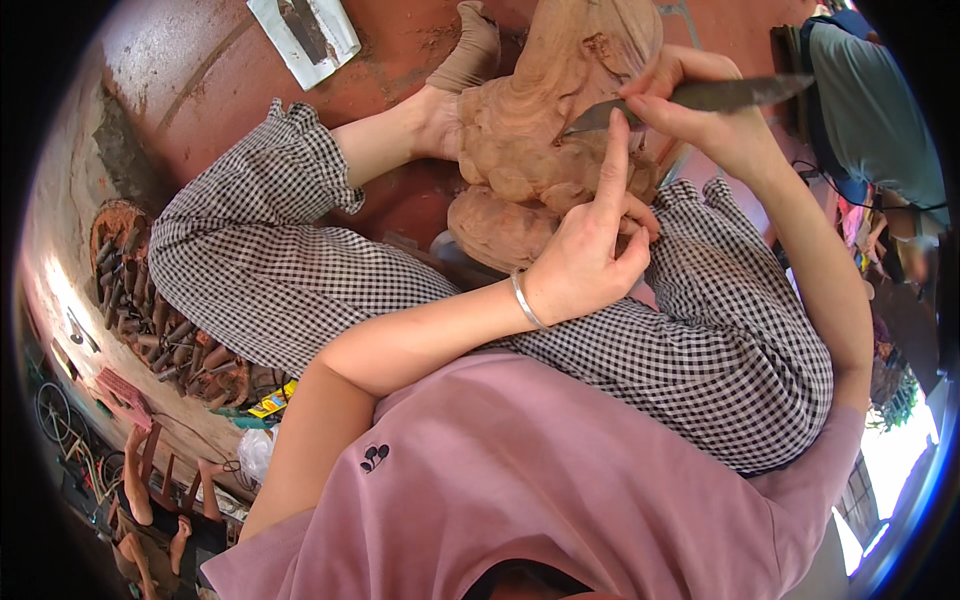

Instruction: The person is carving a wooden sculpture using a knife. They are seated on the floor, holding the sculpture between their legs and using the knife to shape and detail the wood. The person occasionally pauses to inspect the sculpture and adjust their grip.

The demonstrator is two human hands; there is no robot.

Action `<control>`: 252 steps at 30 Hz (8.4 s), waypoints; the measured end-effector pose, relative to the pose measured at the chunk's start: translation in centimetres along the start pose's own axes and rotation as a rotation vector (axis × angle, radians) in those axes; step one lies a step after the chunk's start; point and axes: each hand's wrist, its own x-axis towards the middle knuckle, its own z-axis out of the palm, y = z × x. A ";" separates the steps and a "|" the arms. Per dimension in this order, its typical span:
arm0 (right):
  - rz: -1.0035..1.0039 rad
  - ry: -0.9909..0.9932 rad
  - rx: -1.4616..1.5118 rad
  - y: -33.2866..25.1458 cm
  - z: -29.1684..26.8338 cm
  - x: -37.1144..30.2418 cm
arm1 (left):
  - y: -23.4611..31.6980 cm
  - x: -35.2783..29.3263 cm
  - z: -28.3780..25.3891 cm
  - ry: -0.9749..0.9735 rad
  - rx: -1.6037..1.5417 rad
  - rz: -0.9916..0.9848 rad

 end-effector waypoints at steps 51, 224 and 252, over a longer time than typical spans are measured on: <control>-0.280 0.107 0.052 1.4 0.0 -3.0 | 0.1 -0.1 0.1 -0.024 0.063 0.021; -0.282 0.095 -0.185 -1.4 -0.8 2.6 | -1.3 4.7 -7.9 0.409 0.351 0.176; -0.179 0.193 -0.296 0.2 0.7 -0.1 | -2.5 5.0 -8.0 0.514 0.424 0.226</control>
